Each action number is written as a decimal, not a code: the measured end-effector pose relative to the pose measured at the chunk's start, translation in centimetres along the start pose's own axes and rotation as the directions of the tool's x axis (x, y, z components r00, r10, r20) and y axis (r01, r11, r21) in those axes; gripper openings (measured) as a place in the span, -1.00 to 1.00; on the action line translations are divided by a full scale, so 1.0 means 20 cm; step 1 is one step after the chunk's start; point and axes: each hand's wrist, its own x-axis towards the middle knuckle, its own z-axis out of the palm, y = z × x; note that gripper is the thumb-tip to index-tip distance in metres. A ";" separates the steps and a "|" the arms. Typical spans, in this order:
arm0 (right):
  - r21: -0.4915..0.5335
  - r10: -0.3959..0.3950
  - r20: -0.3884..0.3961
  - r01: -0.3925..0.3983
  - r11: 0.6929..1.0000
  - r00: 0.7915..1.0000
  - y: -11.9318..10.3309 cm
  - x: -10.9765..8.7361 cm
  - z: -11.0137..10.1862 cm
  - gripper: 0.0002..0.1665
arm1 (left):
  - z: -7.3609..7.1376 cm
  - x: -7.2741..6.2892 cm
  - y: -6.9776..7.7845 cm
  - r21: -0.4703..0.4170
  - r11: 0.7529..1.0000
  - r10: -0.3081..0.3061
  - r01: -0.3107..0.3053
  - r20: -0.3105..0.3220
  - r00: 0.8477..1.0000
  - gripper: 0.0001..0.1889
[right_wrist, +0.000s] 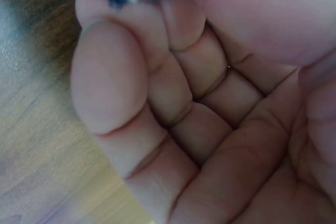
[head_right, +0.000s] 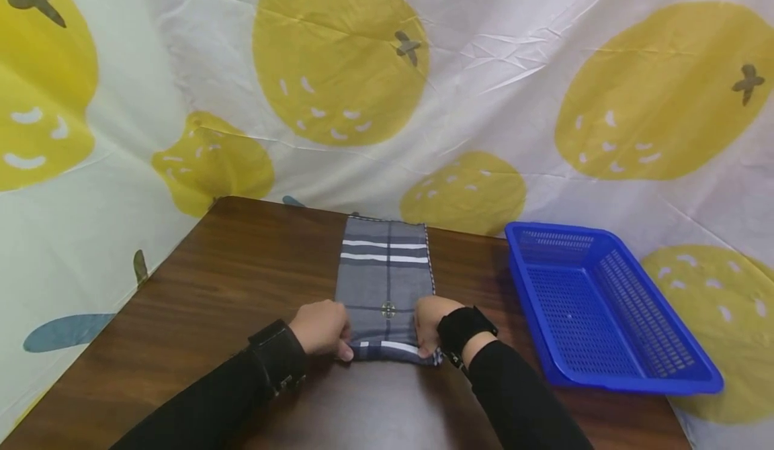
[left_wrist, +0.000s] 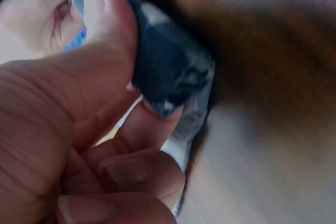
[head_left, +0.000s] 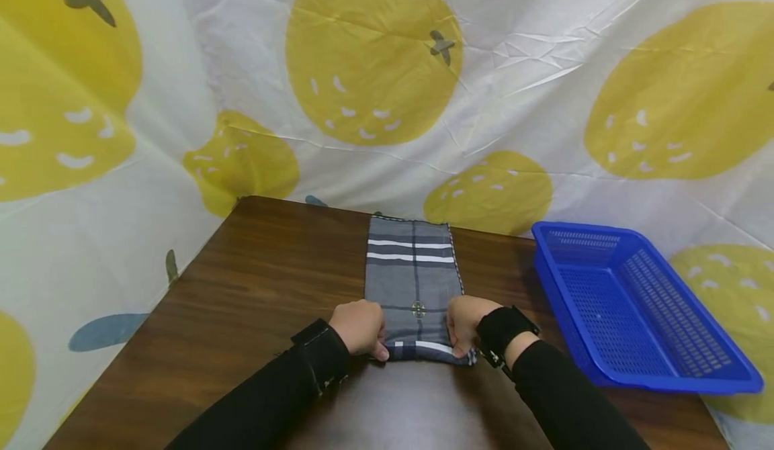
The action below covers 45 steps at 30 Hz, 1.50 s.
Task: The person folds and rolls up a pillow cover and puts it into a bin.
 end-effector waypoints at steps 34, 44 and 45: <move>-0.100 -0.200 -0.562 0.174 0.980 0.802 0.00 -0.22 0.22 -0.65 | -0.01 0.40 0.03 0.448 0.893 -0.195 -0.042 0.471 0.860 -0.30; -0.468 -0.462 -0.754 0.111 0.877 0.467 0.01 -0.30 0.46 -0.74 | 0.05 0.44 -0.03 0.423 0.905 -0.168 -0.051 0.464 0.870 -0.31; -0.454 -0.452 -0.759 0.117 0.883 0.469 0.01 -0.30 0.46 -0.72 | 0.08 0.46 -0.05 0.420 0.906 -0.164 -0.048 0.453 0.876 -0.30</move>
